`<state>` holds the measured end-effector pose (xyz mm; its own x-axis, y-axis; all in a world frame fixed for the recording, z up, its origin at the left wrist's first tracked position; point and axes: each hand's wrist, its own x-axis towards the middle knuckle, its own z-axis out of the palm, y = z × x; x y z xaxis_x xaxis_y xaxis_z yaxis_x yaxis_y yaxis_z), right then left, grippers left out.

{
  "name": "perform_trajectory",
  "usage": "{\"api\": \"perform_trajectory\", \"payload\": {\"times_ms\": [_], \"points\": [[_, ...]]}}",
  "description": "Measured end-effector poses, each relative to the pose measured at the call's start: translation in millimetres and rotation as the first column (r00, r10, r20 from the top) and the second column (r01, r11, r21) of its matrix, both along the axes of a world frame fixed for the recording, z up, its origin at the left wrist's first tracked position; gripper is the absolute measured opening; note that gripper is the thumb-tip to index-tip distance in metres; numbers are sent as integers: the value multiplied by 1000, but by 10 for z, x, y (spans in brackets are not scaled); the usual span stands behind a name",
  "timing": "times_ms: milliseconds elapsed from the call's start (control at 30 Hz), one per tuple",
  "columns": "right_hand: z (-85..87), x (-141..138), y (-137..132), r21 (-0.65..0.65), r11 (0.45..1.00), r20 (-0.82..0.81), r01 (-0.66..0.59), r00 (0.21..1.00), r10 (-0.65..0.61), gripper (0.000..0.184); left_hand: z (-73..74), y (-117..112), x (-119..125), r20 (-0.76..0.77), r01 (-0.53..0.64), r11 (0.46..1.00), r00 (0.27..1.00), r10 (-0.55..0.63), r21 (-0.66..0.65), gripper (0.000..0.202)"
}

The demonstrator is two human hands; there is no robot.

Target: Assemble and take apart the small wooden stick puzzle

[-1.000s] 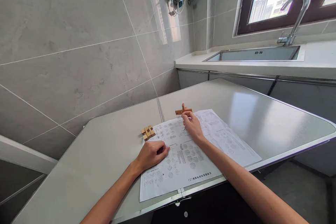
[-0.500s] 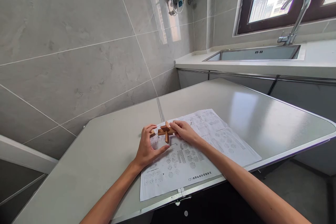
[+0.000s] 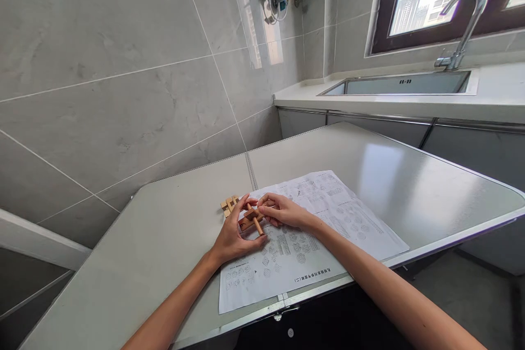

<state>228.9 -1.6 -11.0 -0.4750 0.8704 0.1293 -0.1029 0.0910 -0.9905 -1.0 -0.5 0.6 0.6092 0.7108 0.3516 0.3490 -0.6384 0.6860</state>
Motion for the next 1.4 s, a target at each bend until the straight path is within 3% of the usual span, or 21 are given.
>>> {"api": "perform_trajectory", "payload": {"times_ms": [433,667,867,1067,1400], "points": [[3,4,-7,31,998,10,-63,998,63,45,2,28,-16,16,26,999,1000,-27,21,111],[-75,-2,5,-9,999,21,-48,999,48,46,77,-37,12,-96,42,997,995,-36,61,111],[-19,-8,-26,25,999,36,-44,998,43,46,111,-40,12,-107,64,988,993,-49,141,103],[-1,23,-36,71,997,38,-36,999,33,42,156,-58,9,-123,33,996,992,-23,82,102],[32,-11,-35,71,996,-6,54,999,-54,46,78,3,5,-63,-37,969,997,54,243,113]]}}
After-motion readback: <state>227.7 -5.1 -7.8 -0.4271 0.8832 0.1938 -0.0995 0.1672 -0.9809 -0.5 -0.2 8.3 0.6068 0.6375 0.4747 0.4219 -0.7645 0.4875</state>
